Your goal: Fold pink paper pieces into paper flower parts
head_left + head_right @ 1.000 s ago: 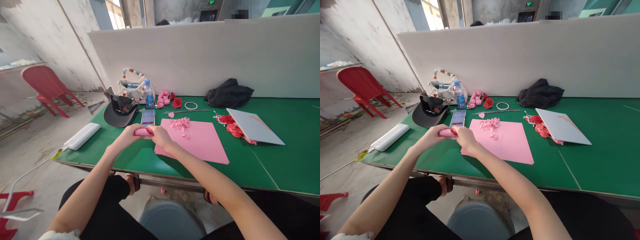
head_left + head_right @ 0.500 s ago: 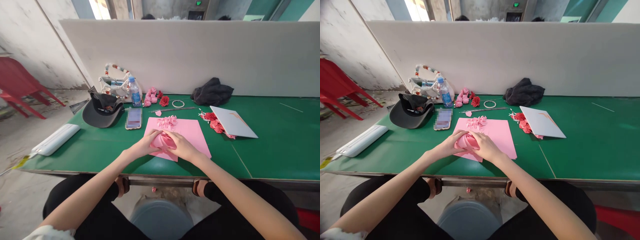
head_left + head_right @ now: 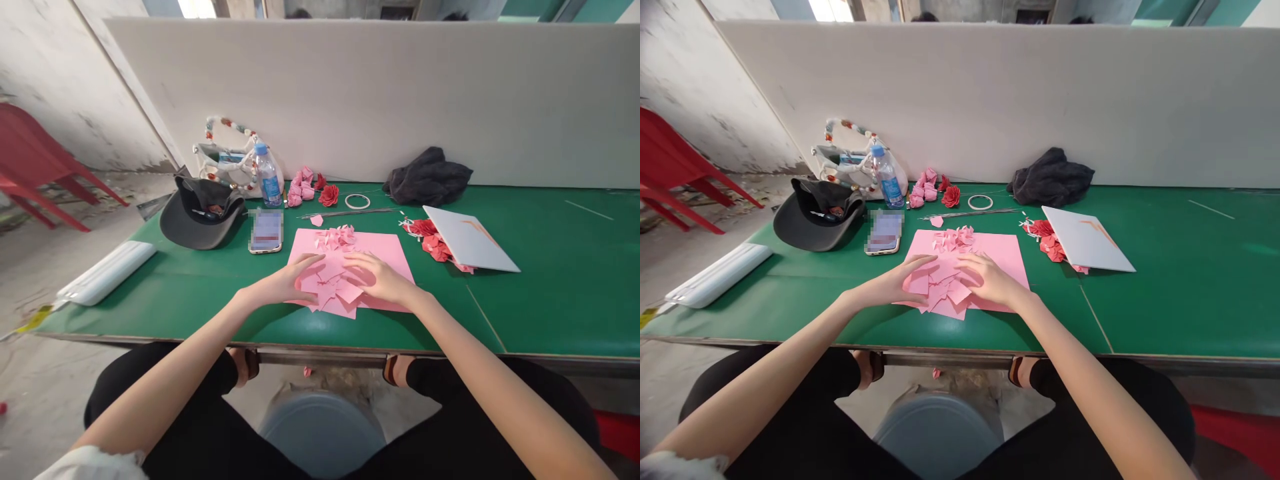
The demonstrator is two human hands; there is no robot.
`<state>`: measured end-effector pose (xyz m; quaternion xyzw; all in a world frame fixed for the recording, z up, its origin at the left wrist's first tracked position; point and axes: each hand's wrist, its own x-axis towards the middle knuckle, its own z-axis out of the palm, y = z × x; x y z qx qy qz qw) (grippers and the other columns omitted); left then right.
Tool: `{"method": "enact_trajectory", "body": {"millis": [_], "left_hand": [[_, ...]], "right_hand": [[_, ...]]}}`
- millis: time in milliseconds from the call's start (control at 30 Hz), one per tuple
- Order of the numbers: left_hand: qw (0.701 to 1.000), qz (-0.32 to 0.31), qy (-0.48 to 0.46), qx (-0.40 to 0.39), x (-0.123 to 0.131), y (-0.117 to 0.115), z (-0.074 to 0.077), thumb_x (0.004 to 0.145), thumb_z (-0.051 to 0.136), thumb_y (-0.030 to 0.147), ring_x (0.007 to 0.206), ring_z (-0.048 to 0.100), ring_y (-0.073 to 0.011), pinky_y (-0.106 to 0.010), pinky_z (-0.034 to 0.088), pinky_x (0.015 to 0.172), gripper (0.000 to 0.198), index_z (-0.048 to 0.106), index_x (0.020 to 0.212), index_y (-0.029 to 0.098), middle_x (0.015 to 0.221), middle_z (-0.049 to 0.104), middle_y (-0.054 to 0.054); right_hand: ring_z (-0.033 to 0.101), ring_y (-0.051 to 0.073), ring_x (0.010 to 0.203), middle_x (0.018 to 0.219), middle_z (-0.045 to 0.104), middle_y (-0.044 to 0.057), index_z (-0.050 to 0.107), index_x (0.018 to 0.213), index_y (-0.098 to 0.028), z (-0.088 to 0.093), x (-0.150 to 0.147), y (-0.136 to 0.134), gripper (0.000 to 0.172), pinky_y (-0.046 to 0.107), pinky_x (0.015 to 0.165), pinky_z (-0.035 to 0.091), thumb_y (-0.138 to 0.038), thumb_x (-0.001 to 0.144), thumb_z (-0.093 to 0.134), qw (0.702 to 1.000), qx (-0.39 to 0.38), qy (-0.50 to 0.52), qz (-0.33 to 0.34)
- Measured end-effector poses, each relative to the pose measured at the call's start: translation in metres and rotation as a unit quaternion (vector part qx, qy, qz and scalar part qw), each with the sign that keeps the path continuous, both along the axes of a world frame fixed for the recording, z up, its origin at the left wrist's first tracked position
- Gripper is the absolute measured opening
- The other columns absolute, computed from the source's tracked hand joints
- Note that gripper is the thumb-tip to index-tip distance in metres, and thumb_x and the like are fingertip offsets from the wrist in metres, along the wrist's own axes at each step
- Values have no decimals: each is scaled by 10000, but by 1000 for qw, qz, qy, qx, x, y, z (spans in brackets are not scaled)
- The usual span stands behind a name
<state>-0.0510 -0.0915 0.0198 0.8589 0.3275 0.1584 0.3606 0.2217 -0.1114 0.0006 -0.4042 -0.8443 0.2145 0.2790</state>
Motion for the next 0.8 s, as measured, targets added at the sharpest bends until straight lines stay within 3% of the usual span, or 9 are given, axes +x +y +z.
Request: {"method": "enact_trajectory", "body": {"millis": [67, 133, 267, 333, 400, 467, 567, 700, 800], "left_hand": [[1000, -16, 4, 4, 2, 2, -5, 724, 748, 462, 1432, 243, -300, -438, 286, 1149, 848, 349, 1458, 318, 1541, 266, -73], [999, -19, 30, 18, 1, 3, -9, 685, 770, 506, 1461, 101, -361, -529, 219, 1158, 841, 419, 1426, 319, 1575, 209, -71], [998, -6, 59, 38, 1, 1, -8, 657, 779, 546, 1443, -66, -441, -659, 74, 1130, 763, 540, 1343, 312, 1595, 156, -65], [999, 4, 19, 27, 5, -4, -2, 704, 748, 539, 1456, 2, -412, -611, 101, 1154, 685, 564, 1318, 297, 1586, 193, -64], [998, 13, -65, -19, 13, -10, 5, 787, 676, 527, 1444, 193, -346, -525, 193, 1170, 596, 562, 1309, 263, 1536, 319, -83], [979, 36, -160, -121, 23, -17, 7, 880, 533, 549, 1259, 508, -285, -474, 374, 1090, 502, 600, 1232, 198, 1341, 549, -118], [942, 90, -235, -222, 33, -23, 1, 846, 590, 532, 948, 666, -221, -386, 542, 878, 459, 643, 1069, 135, 1103, 659, -107], [939, 141, -220, -222, 36, -25, -9, 729, 730, 491, 727, 656, -160, -288, 558, 690, 386, 657, 833, 127, 818, 667, -45], [947, 117, -165, -250, 33, -25, -6, 707, 744, 511, 650, 652, -148, -258, 541, 596, 406, 657, 835, 136, 777, 657, -34]], "right_hand": [[474, 244, 1301, 1313, 592, 37, 727, 947, -273, 3, 4, -3, 198, 535, 1129, 310, -167, 843, 595, 1000, 16, -6, 25], [486, 241, 1286, 1266, 621, 21, 738, 786, -275, 10, 9, -6, 222, 528, 1112, 340, -151, 855, 568, 999, 15, 1, 44], [580, 254, 1164, 1182, 663, 27, 732, 761, -288, 31, 22, -13, 134, 506, 1029, 443, -237, 830, 630, 997, -30, 65, -6], [653, 252, 996, 1012, 712, 49, 722, 787, -271, 37, 20, -16, 53, 484, 955, 497, -320, 779, 705, 987, -49, 144, -55], [681, 220, 797, 819, 715, 43, 691, 798, -235, 35, 10, -20, 160, 424, 815, 556, -374, 738, 745, 952, -88, 266, -121], [673, 186, 681, 746, 696, 27, 661, 808, -204, 26, -8, -25, 228, 367, 713, 566, -398, 728, 750, 918, -163, 339, -128], [678, 167, 698, 794, 682, 22, 624, 843, -181, 11, -33, -34, 288, 329, 704, 570, -394, 708, 762, 882, -240, 390, -116], [671, 178, 778, 854, 666, 33, 608, 867, -186, -1, -42, -41, 295, 308, 696, 566, -413, 727, 732, 908, -218, 339, -112], [671, 189, 805, 854, 683, 40, 624, 882, -197, -2, -36, -40, 250, 320, 730, 554, -395, 756, 709, 947, -168, 251, -107]]}}
